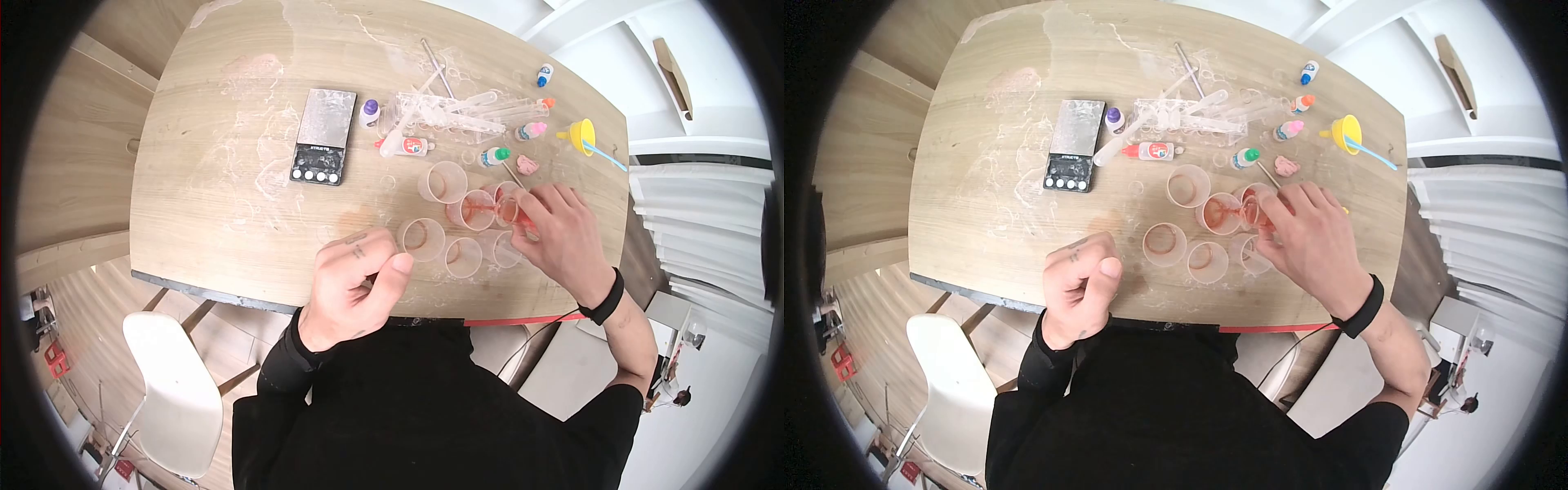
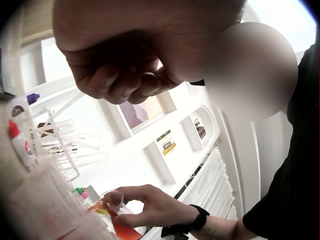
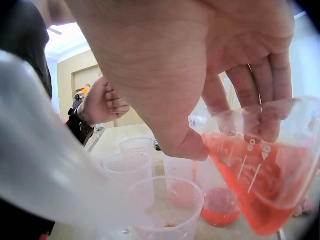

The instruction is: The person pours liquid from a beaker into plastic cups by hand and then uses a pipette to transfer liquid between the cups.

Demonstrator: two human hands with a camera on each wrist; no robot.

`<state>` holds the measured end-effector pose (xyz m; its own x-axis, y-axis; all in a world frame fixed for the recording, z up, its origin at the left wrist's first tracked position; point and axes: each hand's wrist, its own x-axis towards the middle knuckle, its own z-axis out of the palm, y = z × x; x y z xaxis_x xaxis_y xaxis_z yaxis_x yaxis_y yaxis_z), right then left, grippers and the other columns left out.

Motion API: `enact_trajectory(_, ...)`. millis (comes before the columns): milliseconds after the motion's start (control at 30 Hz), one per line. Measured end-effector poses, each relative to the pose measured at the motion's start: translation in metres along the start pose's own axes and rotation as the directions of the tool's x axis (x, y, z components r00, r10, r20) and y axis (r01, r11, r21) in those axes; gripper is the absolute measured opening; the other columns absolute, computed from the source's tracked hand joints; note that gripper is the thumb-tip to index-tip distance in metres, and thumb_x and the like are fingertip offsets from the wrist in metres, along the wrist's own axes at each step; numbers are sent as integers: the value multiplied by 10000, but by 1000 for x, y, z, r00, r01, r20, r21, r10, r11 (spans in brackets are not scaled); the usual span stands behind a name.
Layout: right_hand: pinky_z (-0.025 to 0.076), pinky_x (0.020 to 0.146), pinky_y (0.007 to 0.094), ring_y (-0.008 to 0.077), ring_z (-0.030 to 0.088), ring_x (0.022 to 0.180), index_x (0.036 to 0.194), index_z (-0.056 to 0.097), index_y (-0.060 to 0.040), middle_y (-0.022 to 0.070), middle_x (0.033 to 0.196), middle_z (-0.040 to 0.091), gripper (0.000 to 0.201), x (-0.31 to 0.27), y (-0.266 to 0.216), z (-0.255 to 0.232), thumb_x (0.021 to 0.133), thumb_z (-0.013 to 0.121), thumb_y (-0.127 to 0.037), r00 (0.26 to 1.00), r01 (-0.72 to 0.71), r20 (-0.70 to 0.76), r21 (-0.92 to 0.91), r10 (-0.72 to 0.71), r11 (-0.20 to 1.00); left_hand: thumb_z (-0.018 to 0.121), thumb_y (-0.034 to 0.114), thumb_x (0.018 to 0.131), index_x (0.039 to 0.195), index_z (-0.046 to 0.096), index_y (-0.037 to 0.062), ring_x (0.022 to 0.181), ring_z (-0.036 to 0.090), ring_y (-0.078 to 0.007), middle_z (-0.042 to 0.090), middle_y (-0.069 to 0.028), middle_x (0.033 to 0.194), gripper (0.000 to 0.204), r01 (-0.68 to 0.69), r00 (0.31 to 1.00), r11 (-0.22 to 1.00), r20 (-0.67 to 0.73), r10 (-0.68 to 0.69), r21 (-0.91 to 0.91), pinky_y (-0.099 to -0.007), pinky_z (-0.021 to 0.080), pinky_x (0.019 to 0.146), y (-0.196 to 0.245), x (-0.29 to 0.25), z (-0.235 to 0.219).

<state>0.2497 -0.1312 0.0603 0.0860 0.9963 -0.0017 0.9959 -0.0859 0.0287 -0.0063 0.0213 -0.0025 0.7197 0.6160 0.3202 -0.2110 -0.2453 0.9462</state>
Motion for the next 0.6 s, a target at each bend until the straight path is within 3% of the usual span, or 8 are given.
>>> enact_trajectory(600, 502, 851, 409, 268, 599, 938, 1229, 662, -124, 76, 958, 591, 492, -2, -2, -5, 745, 749, -111, 1000, -2, 15, -31, 3, 1000, 651, 15, 962, 677, 465, 15, 534, 388, -227, 394, -69, 613, 340, -3, 1000, 1000, -2, 3, -7, -363, 328, 516, 1, 1, -1)
